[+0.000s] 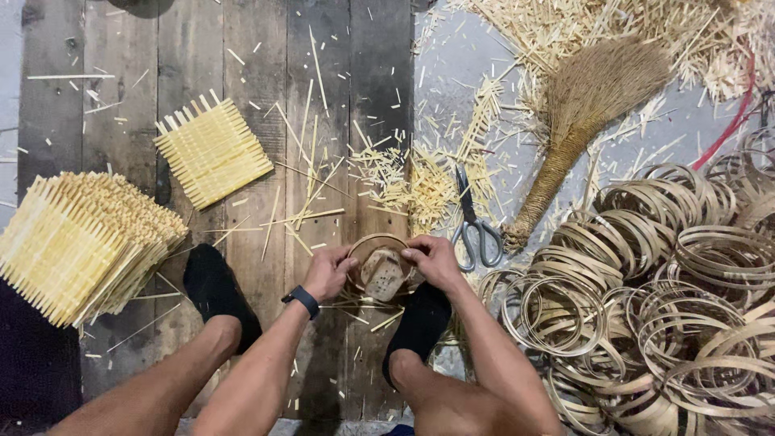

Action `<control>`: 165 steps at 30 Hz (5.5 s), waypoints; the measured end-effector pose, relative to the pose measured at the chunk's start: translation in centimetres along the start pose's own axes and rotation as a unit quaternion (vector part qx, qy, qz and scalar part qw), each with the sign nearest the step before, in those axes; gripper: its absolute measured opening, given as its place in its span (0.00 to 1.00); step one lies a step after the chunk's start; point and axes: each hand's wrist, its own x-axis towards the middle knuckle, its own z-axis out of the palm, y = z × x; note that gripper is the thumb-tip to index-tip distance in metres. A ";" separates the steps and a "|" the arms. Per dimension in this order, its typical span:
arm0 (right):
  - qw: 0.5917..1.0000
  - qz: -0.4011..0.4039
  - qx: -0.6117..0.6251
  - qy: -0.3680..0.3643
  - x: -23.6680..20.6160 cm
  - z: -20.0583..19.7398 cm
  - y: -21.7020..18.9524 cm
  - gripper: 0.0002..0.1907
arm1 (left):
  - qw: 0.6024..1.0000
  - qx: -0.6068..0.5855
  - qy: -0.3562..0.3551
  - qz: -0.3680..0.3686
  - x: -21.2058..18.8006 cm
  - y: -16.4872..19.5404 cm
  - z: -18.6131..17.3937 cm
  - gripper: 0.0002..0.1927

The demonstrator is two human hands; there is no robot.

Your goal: The person weaves a small, round basket by hand using thin bamboo strips. They use shears to trim the excess ends of the strips and then fit a pre-formed circular bamboo rim onto the woven base.

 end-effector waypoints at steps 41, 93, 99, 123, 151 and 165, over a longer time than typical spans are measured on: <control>0.927 0.153 0.341 0.001 -4.1 2.4 3.2 0.22 | 0.909 -0.311 -0.075 -0.268 8.2 3.8 -3.6 0.18; 0.910 0.079 0.406 -0.021 1.0 3.6 1.2 0.14 | 0.894 0.183 0.097 0.398 -3.5 8.5 -8.2 0.15; 0.969 0.049 0.236 0.059 1.2 5.7 0.0 0.08 | 0.918 0.203 0.170 0.295 -3.6 5.0 -5.5 0.22; 0.815 0.028 -0.177 0.551 -21.0 -17.0 2.6 0.09 | 0.955 -0.151 0.173 -0.190 -1.1 -0.2 -6.7 0.33; 0.976 -0.178 0.105 0.065 -24.5 -17.1 -19.6 0.13 | 0.878 -0.443 -0.178 -0.021 -10.1 28.9 -1.4 0.22; 0.757 -0.544 -0.338 0.132 -21.2 -10.8 -27.5 0.14 | 0.860 -0.494 -0.129 -0.025 -11.4 30.3 -8.8 0.14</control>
